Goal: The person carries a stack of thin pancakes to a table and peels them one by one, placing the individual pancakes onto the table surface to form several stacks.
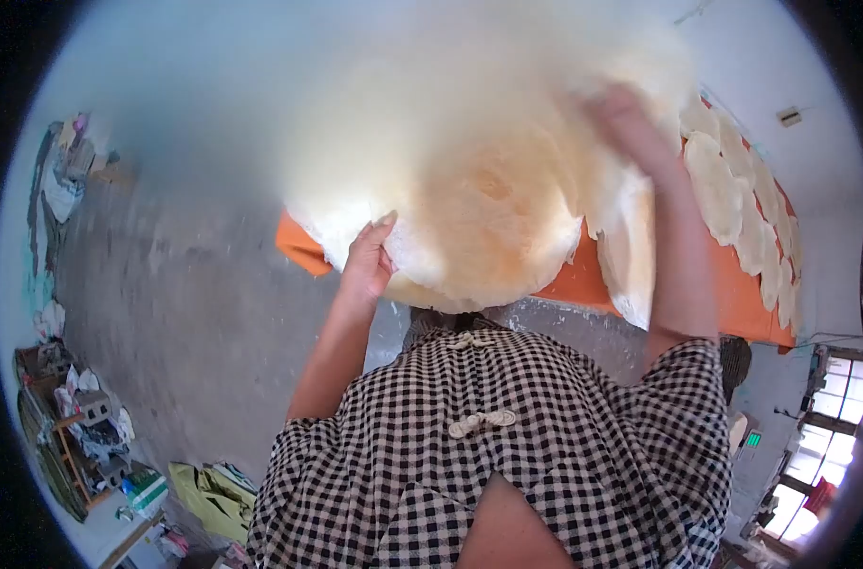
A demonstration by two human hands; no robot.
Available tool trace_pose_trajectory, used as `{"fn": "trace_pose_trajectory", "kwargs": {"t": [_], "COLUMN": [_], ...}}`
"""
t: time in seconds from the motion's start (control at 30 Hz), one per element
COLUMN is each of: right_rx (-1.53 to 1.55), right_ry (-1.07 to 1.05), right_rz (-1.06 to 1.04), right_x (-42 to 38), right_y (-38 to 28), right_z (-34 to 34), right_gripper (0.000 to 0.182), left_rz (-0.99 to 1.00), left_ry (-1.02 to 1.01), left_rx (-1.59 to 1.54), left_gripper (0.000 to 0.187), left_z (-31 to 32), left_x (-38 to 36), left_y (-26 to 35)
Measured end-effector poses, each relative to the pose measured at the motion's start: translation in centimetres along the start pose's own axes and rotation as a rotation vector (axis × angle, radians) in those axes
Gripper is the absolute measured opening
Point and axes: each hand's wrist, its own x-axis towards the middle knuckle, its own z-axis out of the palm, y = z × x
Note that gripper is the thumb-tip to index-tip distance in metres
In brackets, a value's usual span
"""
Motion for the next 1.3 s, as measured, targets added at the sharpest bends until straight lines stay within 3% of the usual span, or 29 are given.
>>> {"fn": "trace_pose_trajectory", "kwargs": {"t": [0.07, 0.13, 0.17, 0.2, 0.3, 0.8, 0.9, 0.97, 1.03, 1.07, 1.1, 1.13, 1.2, 1.3], "right_rx": [-0.358, -0.513, -0.464, -0.348, -0.216, -0.339, -0.46, -0.224, -0.073, 0.148, 0.109, 0.046, -0.172, -0.524], "right_ry": [0.143, -0.127, -0.171, 0.077, 0.226, 0.248, 0.218, 0.218, -0.238, -0.099, 0.009, 0.154, 0.377, 0.476], "right_rz": [-0.605, -0.414, -0.489, -0.642, -0.692, -0.625, -0.54, -0.493, -0.257, -0.098, -0.185, -0.373, -0.554, -0.554], "right_x": [1.0, -0.1, -1.1, -1.7, -2.3, -5.5, -4.5, -2.4, 1.3, 1.6, 2.4, 1.8, 0.7, -2.4], "right_y": [3.5, 3.8, 4.5, 5.9, 6.2, 4.7, 6.2, 8.7, 7.5, 5.7, 5.4, 3.5, 0.7, -3.2], "right_z": [10.2, 18.2, 20.5, 23.2, 24.0, 24.6, 24.7, 23.9, 16.3, 12.9, 9.9, 7.1, 4.4, 6.2], "right_gripper": [0.031, 0.034, 0.034, 0.026, 0.028, 0.047, 0.043, 0.026, 0.019, 0.019, 0.017, 0.014, 0.012, 0.014], "left_rz": [-0.018, -0.025, -0.03, -0.035, -0.04, -0.071, -0.094, -0.107, 0.025, 0.09, 0.124, 0.162, 0.218, 0.151], "left_ry": [-0.012, 0.008, 0.024, 0.04, 0.085, 0.05, 0.013, 0.002, 0.082, 0.12, 0.174, 0.232, 0.353, 0.509], "left_rx": [-0.012, -0.014, 0.006, 0.025, 0.095, -0.113, -0.067, 0.008, 0.223, 0.332, 0.353, 0.369, 0.375, 0.378], "left_gripper": [0.033, 0.031, 0.028, 0.025, 0.021, 0.038, 0.037, 0.033, 0.03, 0.029, 0.024, 0.019, 0.01, 0.01], "left_z": [0.3, 1.7, 2.1, 2.5, 2.9, 4.3, 3.5, 2.8, 1.9, 1.5, 0.8, 0.0, -0.5, -0.4], "left_x": [-1.1, -2.3, -2.6, -2.7, -3.0, -2.8, -2.7, -3.1, -4.5, -5.3, -5.8, -6.3, -7.5, -7.9], "left_y": [-0.6, -0.9, -1.2, -1.4, -1.5, -1.4, -1.4, -1.3, -1.5, -1.6, -2.1, -3.0, -4.0, -5.4]}}
